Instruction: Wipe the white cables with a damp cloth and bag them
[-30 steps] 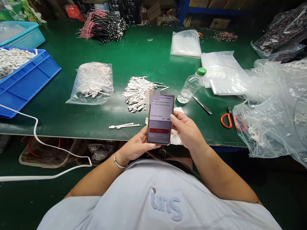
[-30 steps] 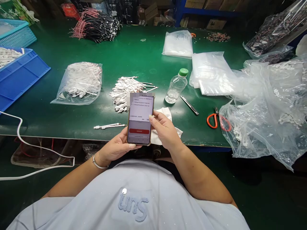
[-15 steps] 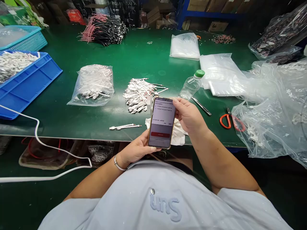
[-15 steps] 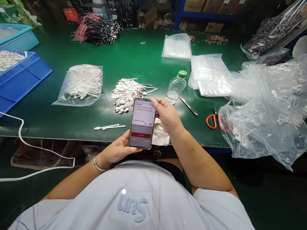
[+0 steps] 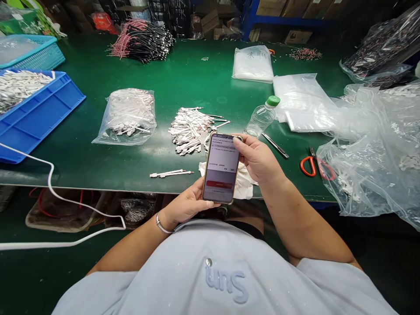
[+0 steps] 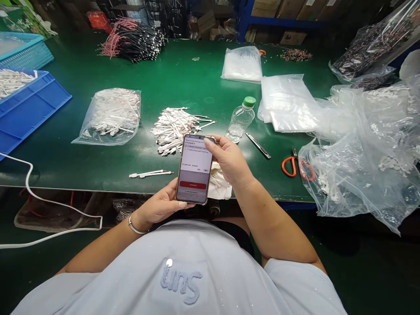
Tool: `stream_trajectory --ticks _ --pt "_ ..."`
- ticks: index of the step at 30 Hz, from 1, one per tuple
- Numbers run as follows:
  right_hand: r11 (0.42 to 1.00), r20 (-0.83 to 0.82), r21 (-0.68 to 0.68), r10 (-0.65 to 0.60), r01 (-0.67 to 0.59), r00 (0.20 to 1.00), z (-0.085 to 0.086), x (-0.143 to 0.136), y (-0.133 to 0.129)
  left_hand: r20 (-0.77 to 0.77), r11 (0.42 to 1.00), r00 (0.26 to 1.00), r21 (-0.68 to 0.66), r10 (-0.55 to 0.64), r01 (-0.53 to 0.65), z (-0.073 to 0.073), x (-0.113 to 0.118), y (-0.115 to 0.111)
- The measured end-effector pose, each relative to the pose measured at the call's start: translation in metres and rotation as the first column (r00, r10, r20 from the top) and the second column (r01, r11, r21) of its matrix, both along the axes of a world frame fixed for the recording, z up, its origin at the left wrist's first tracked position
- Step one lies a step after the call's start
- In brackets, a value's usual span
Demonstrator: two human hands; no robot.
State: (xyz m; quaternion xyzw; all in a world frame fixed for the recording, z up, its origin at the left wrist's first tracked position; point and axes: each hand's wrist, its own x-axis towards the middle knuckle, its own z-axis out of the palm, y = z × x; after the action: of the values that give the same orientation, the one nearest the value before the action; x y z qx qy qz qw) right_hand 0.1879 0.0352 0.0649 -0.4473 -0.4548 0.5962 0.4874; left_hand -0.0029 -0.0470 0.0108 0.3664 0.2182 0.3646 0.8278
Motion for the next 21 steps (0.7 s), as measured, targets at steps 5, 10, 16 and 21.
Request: stream_trajectory --ticks 5,10,16,21 --pt "0.99 0.012 -0.055 0.134 -0.133 0.991 -0.004 0.01 -0.012 0.038 1.0 0.999 0.008 -0.009 0.009 -0.001 -0.001 0.001" --pt "0.965 0.003 -0.086 0.248 -0.247 0.969 -0.01 0.015 -0.028 0.037 1.0 0.999 0.007 0.001 -0.001 -0.001 0.0 0.002" --pt "0.982 -0.025 -0.081 0.168 -0.169 0.986 -0.014 0.008 -0.031 0.004 1.0 1.0 0.015 0.007 -0.007 0.002 0.004 0.001" --pt "0.978 0.038 -0.101 0.186 -0.182 0.982 -0.017 0.017 -0.034 0.018 1.0 1.0 0.004 0.001 -0.001 0.003 0.003 0.001"
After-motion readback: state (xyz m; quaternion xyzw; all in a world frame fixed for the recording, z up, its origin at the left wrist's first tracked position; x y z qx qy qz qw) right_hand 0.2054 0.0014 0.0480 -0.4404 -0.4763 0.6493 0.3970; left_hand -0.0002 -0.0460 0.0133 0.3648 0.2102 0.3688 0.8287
